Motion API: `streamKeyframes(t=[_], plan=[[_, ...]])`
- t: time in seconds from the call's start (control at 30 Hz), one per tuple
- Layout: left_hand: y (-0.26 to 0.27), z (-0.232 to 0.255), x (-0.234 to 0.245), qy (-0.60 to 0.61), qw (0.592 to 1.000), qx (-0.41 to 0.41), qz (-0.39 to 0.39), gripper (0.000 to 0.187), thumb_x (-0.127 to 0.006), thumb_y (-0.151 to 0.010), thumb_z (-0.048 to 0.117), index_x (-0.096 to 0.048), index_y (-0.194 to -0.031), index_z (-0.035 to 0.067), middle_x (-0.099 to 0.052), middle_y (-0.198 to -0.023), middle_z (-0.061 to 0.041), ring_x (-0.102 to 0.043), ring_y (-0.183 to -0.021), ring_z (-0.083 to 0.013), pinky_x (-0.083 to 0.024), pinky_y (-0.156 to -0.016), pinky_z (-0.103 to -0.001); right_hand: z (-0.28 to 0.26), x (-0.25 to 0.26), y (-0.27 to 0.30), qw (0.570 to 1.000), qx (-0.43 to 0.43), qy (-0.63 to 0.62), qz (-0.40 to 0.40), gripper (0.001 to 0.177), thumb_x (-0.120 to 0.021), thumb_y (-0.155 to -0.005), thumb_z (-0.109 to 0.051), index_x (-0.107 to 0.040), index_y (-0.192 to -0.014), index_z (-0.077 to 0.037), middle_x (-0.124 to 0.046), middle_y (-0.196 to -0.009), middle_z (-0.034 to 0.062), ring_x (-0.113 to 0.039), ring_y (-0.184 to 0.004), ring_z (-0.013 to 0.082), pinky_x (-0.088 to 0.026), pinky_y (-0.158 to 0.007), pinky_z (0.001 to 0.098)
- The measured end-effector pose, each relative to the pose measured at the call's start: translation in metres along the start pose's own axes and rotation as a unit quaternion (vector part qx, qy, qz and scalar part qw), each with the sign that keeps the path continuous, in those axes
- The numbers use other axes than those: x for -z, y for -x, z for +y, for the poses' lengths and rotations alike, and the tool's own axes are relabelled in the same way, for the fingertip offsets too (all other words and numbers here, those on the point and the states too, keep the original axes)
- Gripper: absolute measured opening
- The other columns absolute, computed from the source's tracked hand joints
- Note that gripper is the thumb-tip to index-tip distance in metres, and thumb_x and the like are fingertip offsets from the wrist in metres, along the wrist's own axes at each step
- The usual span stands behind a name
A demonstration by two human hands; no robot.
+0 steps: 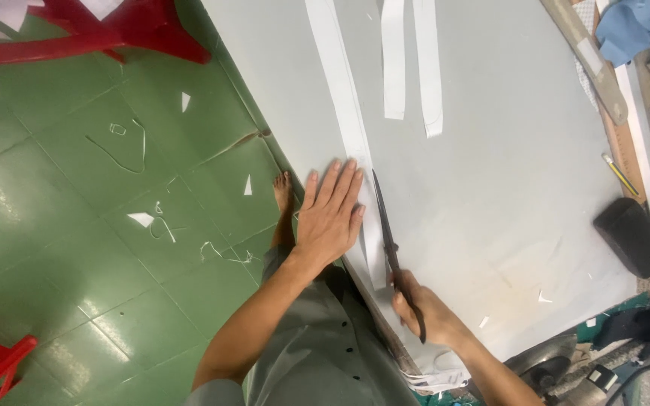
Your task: The person uses shears to cut long strips of white fabric on a workbench. They repeatedly trim the edges of the strips and cut them into smaller pieces, placing the cut fabric on the table.
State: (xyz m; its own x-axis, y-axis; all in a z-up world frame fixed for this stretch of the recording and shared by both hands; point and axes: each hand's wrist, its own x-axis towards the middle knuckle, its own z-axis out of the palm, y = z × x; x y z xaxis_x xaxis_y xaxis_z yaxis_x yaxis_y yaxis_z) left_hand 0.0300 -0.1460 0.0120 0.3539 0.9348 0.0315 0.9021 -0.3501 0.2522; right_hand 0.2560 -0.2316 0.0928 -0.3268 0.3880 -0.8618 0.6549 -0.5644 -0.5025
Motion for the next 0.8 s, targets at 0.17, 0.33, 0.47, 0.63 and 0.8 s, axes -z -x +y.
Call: streamKeyframes(t=[0.17, 0.33, 0.47, 0.63, 0.8], plan=[[-0.003, -0.007, 0.001, 0.06, 0.998, 0.005, -0.032, 0.06, -0.025, -0.112, 0.037, -0.026, -0.162, 0.003, -0.026, -0.169, -0.014, -0.019, -0.158, -0.0293, -0.008, -0.131, -0.049, -0.018, 0.001, -0.019, 0.999, 0.0, -0.046, 0.022, 0.079, -0.037, -0.08, -0.074, -0.051, -0.124, -0.01, -0.055, -0.065, 0.0029, -0.059, -0.05, 0.0165, -0.054, -0.05, 0.029], [-0.053, -0.044, 0.028, -0.005, 0.991, 0.046, -0.127, 0.068, -0.012, -0.112, 0.048, -0.001, -0.164, 0.006, 0.001, -0.172, -0.012, 0.003, -0.159, -0.0259, 0.007, -0.131, -0.047, -0.009, -0.001, -0.017, 0.997, 0.011, -0.074, 0.013, 0.079, -0.038, -0.081, -0.074, -0.051, -0.122, -0.008, -0.052, -0.065, 0.0032, -0.06, -0.05, 0.0173, -0.055, -0.048, 0.029], [-0.079, -0.067, 0.02, 0.0, 0.999, 0.015, -0.038, 0.066, -0.028, -0.112, 0.049, -0.028, -0.164, 0.009, -0.022, -0.171, -0.009, -0.017, -0.159, -0.0288, -0.007, -0.128, -0.056, -0.003, -0.002, -0.018, 0.995, 0.021, -0.102, -0.002, 0.075, -0.039, -0.085, -0.071, -0.05, -0.125, -0.009, -0.048, -0.07, 0.0012, -0.056, -0.05, 0.0161, -0.055, -0.051, 0.0283], [-0.081, -0.07, 0.017, -0.015, 1.0, -0.004, -0.013, 0.067, -0.03, -0.111, 0.052, -0.035, -0.164, 0.01, -0.028, -0.17, -0.008, -0.02, -0.158, -0.0299, -0.008, -0.128, -0.056, -0.007, 0.001, -0.018, 0.994, 0.024, -0.105, -0.015, 0.08, -0.037, -0.084, -0.072, -0.048, -0.132, -0.008, -0.05, -0.073, 0.0011, -0.054, -0.055, 0.0155, -0.056, -0.054, 0.0276], [-0.082, -0.071, 0.016, -0.01, 1.0, 0.002, -0.028, 0.068, -0.028, -0.11, 0.053, -0.033, -0.164, 0.011, -0.024, -0.171, -0.008, -0.017, -0.159, -0.0292, -0.006, -0.128, -0.056, -0.016, 0.006, -0.021, 0.998, 0.009, -0.062, 0.007, 0.076, -0.035, -0.085, -0.071, -0.047, -0.13, -0.011, -0.056, -0.068, 0.0004, -0.061, -0.051, 0.0156, -0.058, -0.054, 0.0287]])
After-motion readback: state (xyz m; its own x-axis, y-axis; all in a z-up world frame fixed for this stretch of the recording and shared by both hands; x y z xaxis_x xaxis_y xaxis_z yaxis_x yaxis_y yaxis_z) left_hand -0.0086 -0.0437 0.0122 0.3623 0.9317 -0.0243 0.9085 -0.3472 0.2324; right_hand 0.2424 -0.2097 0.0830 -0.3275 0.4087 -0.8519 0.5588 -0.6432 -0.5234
